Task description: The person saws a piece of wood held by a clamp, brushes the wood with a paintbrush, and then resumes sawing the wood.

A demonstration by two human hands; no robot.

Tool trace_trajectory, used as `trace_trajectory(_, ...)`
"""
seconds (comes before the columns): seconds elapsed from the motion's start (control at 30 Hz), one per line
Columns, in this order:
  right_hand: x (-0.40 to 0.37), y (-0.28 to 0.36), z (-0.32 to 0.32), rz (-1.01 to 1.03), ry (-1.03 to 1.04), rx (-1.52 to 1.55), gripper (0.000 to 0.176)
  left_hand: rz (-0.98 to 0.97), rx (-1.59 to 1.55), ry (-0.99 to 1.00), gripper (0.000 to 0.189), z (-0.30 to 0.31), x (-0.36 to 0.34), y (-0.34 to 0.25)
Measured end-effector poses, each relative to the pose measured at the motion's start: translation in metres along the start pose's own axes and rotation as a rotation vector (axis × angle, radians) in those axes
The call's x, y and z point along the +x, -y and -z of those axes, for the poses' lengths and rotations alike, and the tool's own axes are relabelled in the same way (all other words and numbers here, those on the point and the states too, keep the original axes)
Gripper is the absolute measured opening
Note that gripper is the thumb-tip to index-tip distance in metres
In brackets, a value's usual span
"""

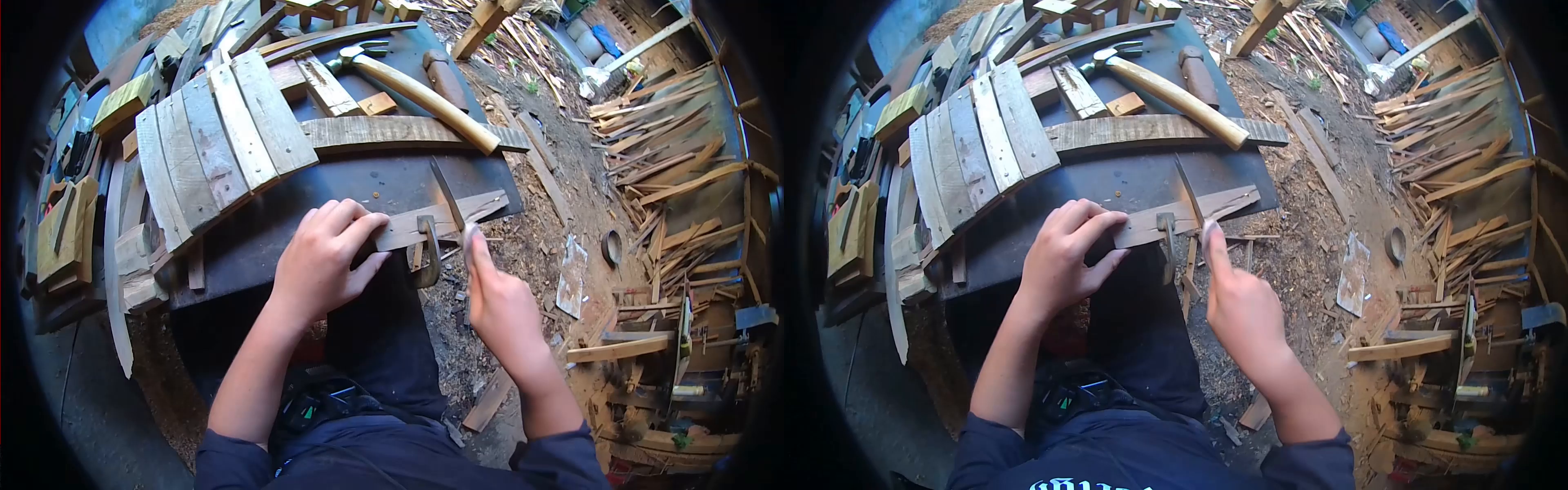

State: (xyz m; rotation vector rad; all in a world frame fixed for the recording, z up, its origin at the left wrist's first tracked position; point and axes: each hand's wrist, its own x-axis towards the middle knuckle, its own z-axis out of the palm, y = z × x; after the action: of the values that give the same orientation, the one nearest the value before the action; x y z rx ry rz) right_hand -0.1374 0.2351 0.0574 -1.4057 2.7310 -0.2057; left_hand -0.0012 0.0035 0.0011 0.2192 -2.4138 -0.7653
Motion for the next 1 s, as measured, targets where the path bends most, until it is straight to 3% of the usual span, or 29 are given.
trace_trajectory(0.23,-0.039,0.002,0.0,-0.062,-0.056,0.119,0.054,-0.009,-0.035,-0.013,0.041,-0.001,-0.001,0.004)
trace_trajectory(0.4,0.009,0.002,-0.014,-0.002,-0.071,0.073,0.057,-0.012,-0.01,0.002,0.04,-0.002,0.0,0.002)
trace_trajectory(0.67,-0.037,0.002,-0.006,-0.092,-0.056,0.221,0.058,-0.003,-0.018,0.0,0.039,-0.001,0.001,0.004)
trace_trajectory(0.8,0.0,0.004,-0.019,-0.047,-0.099,0.051,0.056,0.001,-0.064,-0.028,0.03,0.002,0.003,0.001)
trace_trajectory(1.0,-0.048,0.001,-0.005,-0.078,-0.06,0.152,0.057,0.17,-0.161,-0.072,0.023,0.001,0.008,0.006)
